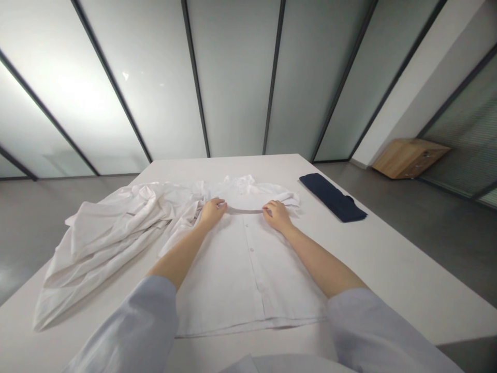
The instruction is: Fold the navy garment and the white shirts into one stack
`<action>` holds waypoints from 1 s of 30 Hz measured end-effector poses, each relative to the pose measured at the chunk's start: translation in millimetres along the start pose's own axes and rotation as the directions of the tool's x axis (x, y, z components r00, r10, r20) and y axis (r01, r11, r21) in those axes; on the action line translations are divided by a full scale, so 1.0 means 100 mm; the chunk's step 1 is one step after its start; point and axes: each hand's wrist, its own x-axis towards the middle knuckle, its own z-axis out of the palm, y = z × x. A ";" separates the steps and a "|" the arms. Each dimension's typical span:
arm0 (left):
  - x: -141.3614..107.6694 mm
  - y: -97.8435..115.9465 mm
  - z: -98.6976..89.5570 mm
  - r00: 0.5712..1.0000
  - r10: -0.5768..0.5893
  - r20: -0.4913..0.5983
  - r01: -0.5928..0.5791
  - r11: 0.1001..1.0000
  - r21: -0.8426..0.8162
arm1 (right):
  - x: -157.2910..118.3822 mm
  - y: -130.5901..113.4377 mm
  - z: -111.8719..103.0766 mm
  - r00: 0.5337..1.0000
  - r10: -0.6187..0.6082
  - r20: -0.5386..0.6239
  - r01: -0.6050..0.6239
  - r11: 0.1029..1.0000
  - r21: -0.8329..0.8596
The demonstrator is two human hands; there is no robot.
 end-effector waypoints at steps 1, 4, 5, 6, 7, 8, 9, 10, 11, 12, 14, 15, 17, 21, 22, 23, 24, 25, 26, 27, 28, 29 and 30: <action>0.01 0.01 -0.05 0.998 -0.008 -0.067 0.005 0.999 -0.044 | 0.00 0.02 0.00 0.999 0.028 -0.036 -0.028 0.999 0.021; 0.01 0.05 -0.26 0.946 -0.032 -0.323 -0.009 0.992 -0.124 | 0.02 0.09 0.00 0.970 0.148 -0.195 -0.133 0.987 0.090; 0.01 0.07 -0.34 0.916 -0.058 -0.398 -0.002 0.989 -0.148 | 0.02 0.11 -0.01 0.950 0.187 -0.250 -0.164 0.980 0.109; 0.02 0.07 -0.41 0.889 -0.098 -0.448 0.015 0.982 -0.186 | 0.03 0.12 -0.02 0.928 0.221 -0.300 -0.193 0.974 0.122; 0.02 0.08 -0.47 0.875 -0.148 -0.461 0.036 0.969 -0.243 | 0.03 0.14 -0.04 0.904 0.253 -0.344 -0.220 0.967 0.131; 0.02 0.08 -0.53 0.883 -0.196 -0.427 0.056 0.947 -0.317 | 0.04 0.16 -0.05 0.880 0.282 -0.382 -0.247 0.959 0.139; 0.02 0.07 -0.58 0.910 -0.230 -0.344 0.081 0.914 -0.398 | 0.04 0.19 -0.07 0.854 0.313 -0.415 -0.276 0.950 0.149; 0.02 0.06 -0.62 0.948 -0.237 -0.211 0.115 0.876 -0.468 | 0.04 0.21 -0.09 0.829 0.345 -0.441 -0.304 0.939 0.163; 0.02 0.04 -0.64 0.976 -0.213 -0.047 0.160 0.846 -0.509 | 0.04 0.24 -0.09 0.804 0.378 -0.458 -0.332 0.926 0.182; 0.02 0.02 -0.65 0.980 -0.165 0.115 0.201 0.836 -0.510 | 0.04 0.28 -0.10 0.784 0.412 -0.464 -0.358 0.911 0.204; -0.01 -0.01 -0.63 0.945 -0.094 0.312 0.222 0.887 -0.404 | 0.03 0.35 -0.09 0.753 0.488 -0.440 -0.418 0.873 0.253; -0.03 -0.02 -0.60 0.940 -0.085 0.330 0.196 0.927 -0.321 | 0.03 0.39 -0.07 0.740 0.532 -0.411 -0.456 0.847 0.275; -0.07 -0.02 -0.51 0.946 -0.035 0.323 0.097 0.979 -0.179 | 0.03 0.45 -0.02 0.723 0.603 -0.337 -0.528 0.797 0.294; -0.17 0.09 -0.40 0.775 0.190 0.603 -0.182 0.980 -0.076 | 0.03 0.52 0.05 0.746 0.617 -0.249 -0.564 0.785 0.255; -0.21 0.14 -0.41 0.713 0.211 0.669 -0.243 0.969 -0.046 | 0.03 0.52 0.06 0.750 0.615 -0.243 -0.564 0.787 0.251; -0.25 0.18 -0.43 0.669 0.212 0.712 -0.296 0.955 -0.006 | 0.03 0.52 0.06 0.749 0.619 -0.236 -0.568 0.783 0.254; -0.30 0.22 -0.46 0.642 0.205 0.739 -0.341 0.939 0.035 | 0.03 0.52 0.06 0.745 0.627 -0.227 -0.574 0.777 0.258; -0.35 0.25 -0.50 0.624 0.197 0.756 -0.379 0.923 0.072 | 0.03 0.51 0.05 0.742 0.634 -0.217 -0.582 0.770 0.262; -0.42 0.28 -0.54 0.614 0.192 0.766 -0.412 0.905 0.104 | 0.03 0.50 0.05 0.740 0.640 -0.208 -0.588 0.765 0.262; -0.49 0.30 -0.56 0.614 0.188 0.766 -0.440 0.888 0.134 | 0.04 0.50 0.05 0.741 0.642 -0.199 -0.592 0.763 0.259; -0.56 0.31 -0.58 0.624 0.189 0.758 -0.464 0.870 0.165 | 0.04 0.49 0.04 0.742 0.642 -0.194 -0.594 0.763 0.254; -0.63 0.31 -0.58 0.640 0.197 0.742 -0.486 0.853 0.192 | 0.04 0.48 0.04 0.743 0.641 -0.191 -0.596 0.764 0.246; -0.68 0.31 -0.56 0.664 0.212 0.718 -0.504 0.836 0.219 | 0.04 0.47 0.03 0.745 0.641 -0.188 -0.598 0.765 0.238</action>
